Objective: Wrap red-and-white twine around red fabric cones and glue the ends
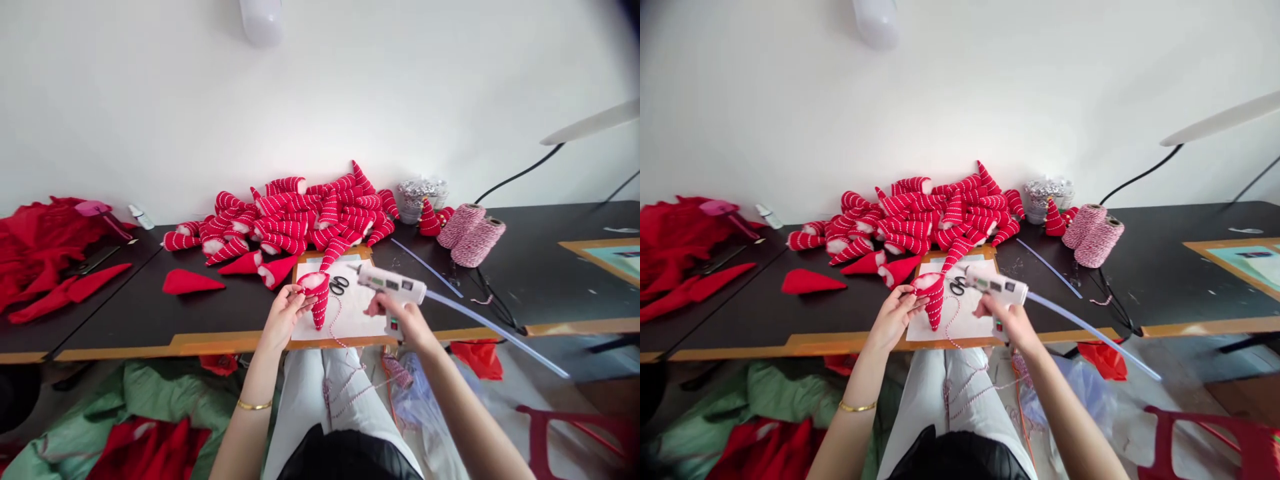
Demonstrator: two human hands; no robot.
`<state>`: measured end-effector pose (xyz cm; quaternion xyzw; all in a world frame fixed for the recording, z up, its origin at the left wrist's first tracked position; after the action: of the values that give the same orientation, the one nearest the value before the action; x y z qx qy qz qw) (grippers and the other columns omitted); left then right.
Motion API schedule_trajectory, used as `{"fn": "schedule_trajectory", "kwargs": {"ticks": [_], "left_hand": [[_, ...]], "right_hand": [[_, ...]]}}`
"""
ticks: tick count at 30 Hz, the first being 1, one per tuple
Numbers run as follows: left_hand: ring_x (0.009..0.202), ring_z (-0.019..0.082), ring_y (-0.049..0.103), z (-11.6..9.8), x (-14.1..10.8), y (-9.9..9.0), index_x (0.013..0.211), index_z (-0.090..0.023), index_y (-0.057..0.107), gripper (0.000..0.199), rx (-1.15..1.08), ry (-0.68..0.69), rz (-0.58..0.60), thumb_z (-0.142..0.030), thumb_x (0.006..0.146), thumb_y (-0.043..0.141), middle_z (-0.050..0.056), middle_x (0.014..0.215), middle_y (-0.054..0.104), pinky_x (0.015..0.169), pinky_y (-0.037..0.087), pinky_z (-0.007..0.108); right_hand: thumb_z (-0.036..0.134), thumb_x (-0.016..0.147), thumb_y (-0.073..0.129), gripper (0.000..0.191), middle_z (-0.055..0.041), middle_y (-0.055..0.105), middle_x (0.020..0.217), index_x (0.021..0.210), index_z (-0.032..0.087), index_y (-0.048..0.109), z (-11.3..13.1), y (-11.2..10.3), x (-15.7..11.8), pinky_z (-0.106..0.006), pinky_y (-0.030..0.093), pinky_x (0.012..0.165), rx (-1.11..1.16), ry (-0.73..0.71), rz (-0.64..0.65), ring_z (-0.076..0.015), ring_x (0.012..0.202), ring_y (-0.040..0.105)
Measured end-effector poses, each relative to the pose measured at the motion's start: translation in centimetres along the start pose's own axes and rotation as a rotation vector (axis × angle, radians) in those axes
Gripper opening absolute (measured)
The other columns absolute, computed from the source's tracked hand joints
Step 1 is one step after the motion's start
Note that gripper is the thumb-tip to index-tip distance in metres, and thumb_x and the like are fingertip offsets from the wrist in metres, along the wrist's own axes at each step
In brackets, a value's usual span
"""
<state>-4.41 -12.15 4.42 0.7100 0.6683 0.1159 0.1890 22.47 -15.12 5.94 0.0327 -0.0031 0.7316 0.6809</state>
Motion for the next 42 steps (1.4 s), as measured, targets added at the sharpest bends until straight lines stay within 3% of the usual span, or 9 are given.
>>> {"fn": "schedule_trajectory", "kwargs": {"ticks": [4,9,19,42], "left_hand": [[0.09,0.02,0.075,0.0,-0.2,0.0,0.097,-0.019,0.055,0.044,-0.001,-0.002,0.025,-0.036,0.072,0.087,0.004,0.092,0.074,0.088,0.055,0.034],[0.088,0.022,0.076,-0.2,-0.5,0.3,0.093,-0.019,0.055,0.045,-0.008,-0.006,0.034,-0.037,0.069,0.089,0.003,0.089,0.074,0.089,0.056,0.036],[0.087,0.021,0.076,0.0,-0.5,0.3,0.092,-0.02,0.055,0.045,-0.011,-0.006,0.055,-0.037,0.069,0.089,0.001,0.084,0.073,0.09,0.057,0.036],[0.084,0.021,0.075,0.0,-0.5,0.8,0.092,-0.021,0.055,0.042,0.029,-0.001,0.059,-0.037,0.07,0.088,0.0,0.084,0.071,0.089,0.056,0.037]], "right_hand": [[0.055,0.088,0.06,0.042,-0.0085,0.072,0.071,0.066,0.02,0.066,0.3,4.8,-2.0,-0.036,0.056,0.078,-0.076,-0.007,0.155,-0.0238,0.074,0.069],[0.05,0.084,0.064,0.031,-0.0051,0.07,0.065,0.072,0.021,0.062,-0.2,6.7,-1.2,-0.033,0.055,0.068,-0.127,0.016,0.192,-0.0218,0.066,0.067],[0.046,0.082,0.062,0.028,-0.005,0.067,0.057,0.068,0.022,0.06,-1.2,6.9,-1.1,-0.031,0.05,0.054,-0.148,0.019,0.182,-0.02,0.054,0.061],[0.043,0.08,0.06,0.033,-0.002,0.058,0.047,0.055,0.024,0.053,-0.8,6.5,-1.0,-0.029,0.049,0.049,-0.195,0.053,0.183,-0.0167,0.046,0.055]]}}
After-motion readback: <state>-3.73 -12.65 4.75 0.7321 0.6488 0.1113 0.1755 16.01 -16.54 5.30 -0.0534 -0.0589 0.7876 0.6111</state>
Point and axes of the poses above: each hand's wrist, its own x-axis towards the middle knuckle, its own y-axis out of the palm, z = x × y, the point moved 2 cm from there along x, towards the middle knuckle
